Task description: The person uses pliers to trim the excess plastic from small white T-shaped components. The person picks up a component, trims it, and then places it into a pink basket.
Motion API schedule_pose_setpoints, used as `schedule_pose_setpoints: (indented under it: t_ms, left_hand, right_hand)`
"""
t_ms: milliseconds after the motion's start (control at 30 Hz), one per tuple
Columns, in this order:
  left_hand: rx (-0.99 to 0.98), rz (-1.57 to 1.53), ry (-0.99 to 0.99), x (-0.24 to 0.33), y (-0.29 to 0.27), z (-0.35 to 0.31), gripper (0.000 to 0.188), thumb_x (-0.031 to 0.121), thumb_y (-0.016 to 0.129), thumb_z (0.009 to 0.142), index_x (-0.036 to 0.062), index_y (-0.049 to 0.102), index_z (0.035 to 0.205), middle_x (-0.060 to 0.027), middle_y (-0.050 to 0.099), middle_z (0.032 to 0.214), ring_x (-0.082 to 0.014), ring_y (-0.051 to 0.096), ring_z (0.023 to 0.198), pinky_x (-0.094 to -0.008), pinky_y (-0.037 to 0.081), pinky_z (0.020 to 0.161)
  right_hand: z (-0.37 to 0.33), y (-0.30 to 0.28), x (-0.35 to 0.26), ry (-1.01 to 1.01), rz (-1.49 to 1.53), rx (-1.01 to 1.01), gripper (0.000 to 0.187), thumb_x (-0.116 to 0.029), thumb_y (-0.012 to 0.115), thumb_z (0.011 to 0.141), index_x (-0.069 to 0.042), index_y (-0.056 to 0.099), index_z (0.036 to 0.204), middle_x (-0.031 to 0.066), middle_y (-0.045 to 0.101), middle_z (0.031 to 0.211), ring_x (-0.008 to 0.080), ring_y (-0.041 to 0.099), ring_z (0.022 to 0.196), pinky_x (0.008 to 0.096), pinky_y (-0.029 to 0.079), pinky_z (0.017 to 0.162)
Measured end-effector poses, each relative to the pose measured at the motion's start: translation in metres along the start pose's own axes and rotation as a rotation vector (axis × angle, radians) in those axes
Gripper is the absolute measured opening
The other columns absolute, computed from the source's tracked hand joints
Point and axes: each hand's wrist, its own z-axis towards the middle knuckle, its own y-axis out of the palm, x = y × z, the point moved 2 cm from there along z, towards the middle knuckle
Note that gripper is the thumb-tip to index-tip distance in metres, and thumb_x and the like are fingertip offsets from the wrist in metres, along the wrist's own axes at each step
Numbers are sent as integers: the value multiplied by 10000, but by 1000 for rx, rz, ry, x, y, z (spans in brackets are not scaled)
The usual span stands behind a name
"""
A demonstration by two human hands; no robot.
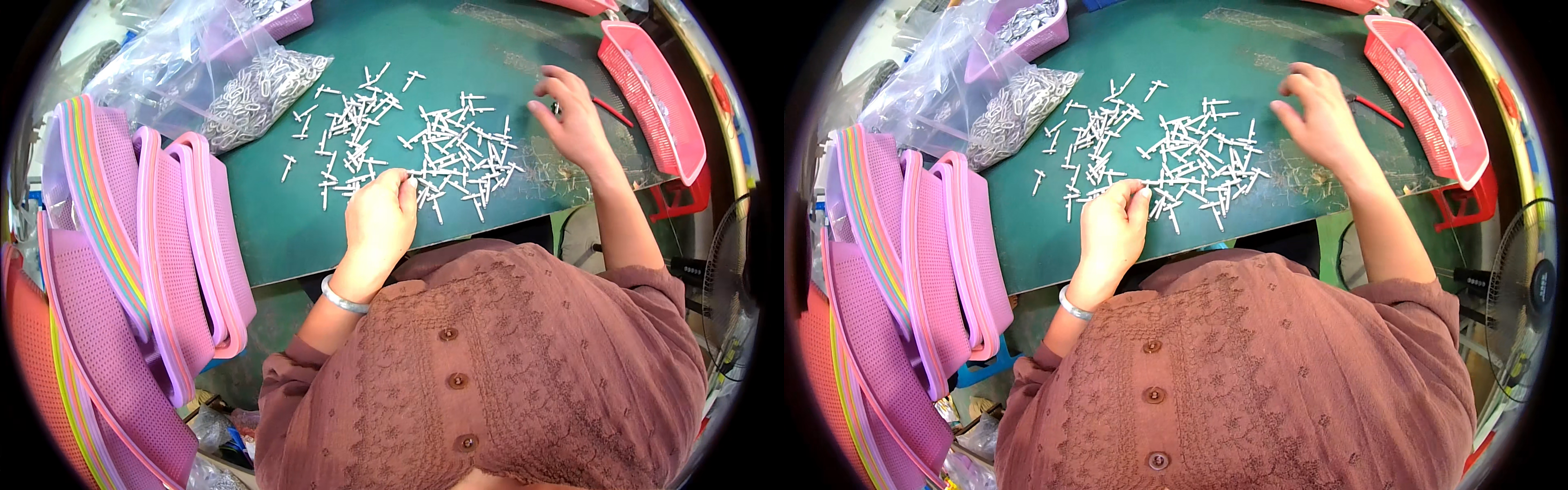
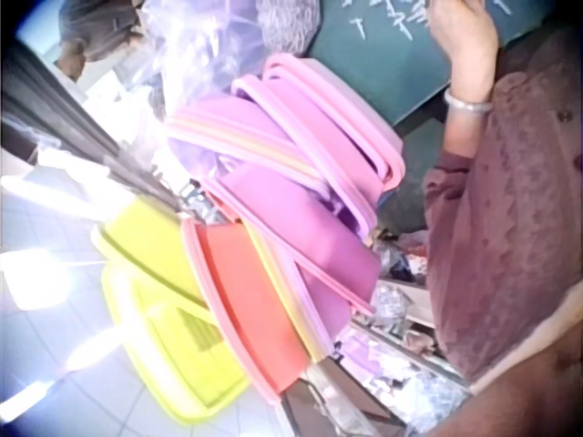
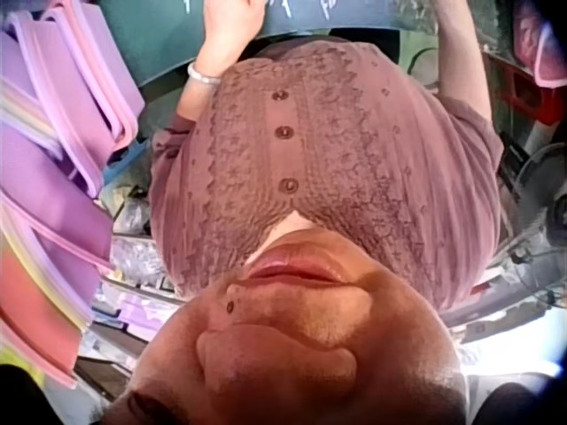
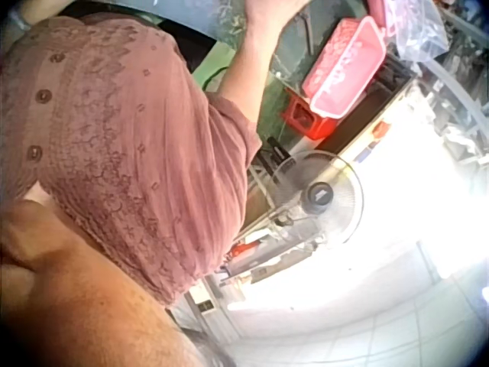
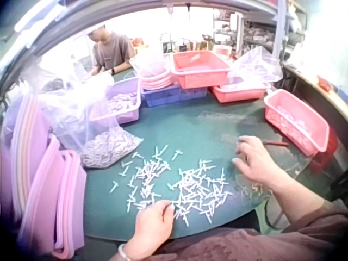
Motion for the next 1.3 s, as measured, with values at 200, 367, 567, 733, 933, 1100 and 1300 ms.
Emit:
schedule_pose_setpoints:
  t_ms: [200,367,567,733,933,1100,1300]
  left_hand:
    - [-83,74,-23,1,-4,2,273,159,581,831,-24,592,1034,-200,639,785,-361,621,720,-424,487,652]
    - [110,-107,133,-6,-11,-5,275,115,642,812,-15,610,1052,-98,545,571,-157,503,475,-278,424,491]
    - [280,-273,48,-36,-33,-25,195,43,614,835,-9,633,1022,39,507,620,-10,405,529,-172,351,469]
    - [386,-356,19,-60,-42,-43,175,30,604,842,-32,631,1004,39,520,655,-11,407,545,-162,342,485]
    - [394,-307,140,-67,-35,-44,177,8,611,825,-34,631,996,21,543,670,-15,417,547,-167,343,478]
    - [408,-236,218,-70,-37,-45,178,-3,611,811,-28,636,986,-13,576,694,-30,426,530,-177,346,465]
    - [418,-206,228,-70,-37,-47,175,-14,613,797,-20,637,970,-39,589,711,-51,440,518,-188,354,461]
  right_hand:
    - [50,40,-54,-238,182,-227,92,-133,616,755,-44,631,774,119,568,786,311,548,833,403,444,779]
    - [76,82,-97,-356,258,-294,94,-89,637,729,-46,643,812,107,567,807,300,547,829,394,457,752]
    - [82,93,-106,-431,183,-338,124,-61,620,733,-58,645,854,105,567,847,295,546,849,384,453,756]
    - [84,81,-99,-345,203,-324,69,-94,610,760,-45,633,803,121,571,804,311,560,821,394,456,713]
    - [78,79,-122,-40,34,-518,282,-313,616,804,-41,607,734,144,614,689,343,593,699,426,467,645]
    - [77,83,-116,-80,-23,-503,220,-230,570,784,-18,631,789,177,634,788,351,616,776,438,490,700]
    - [75,70,-98,-77,-9,-517,151,-166,586,767,-33,634,817,152,605,865,331,594,837,410,481,746]
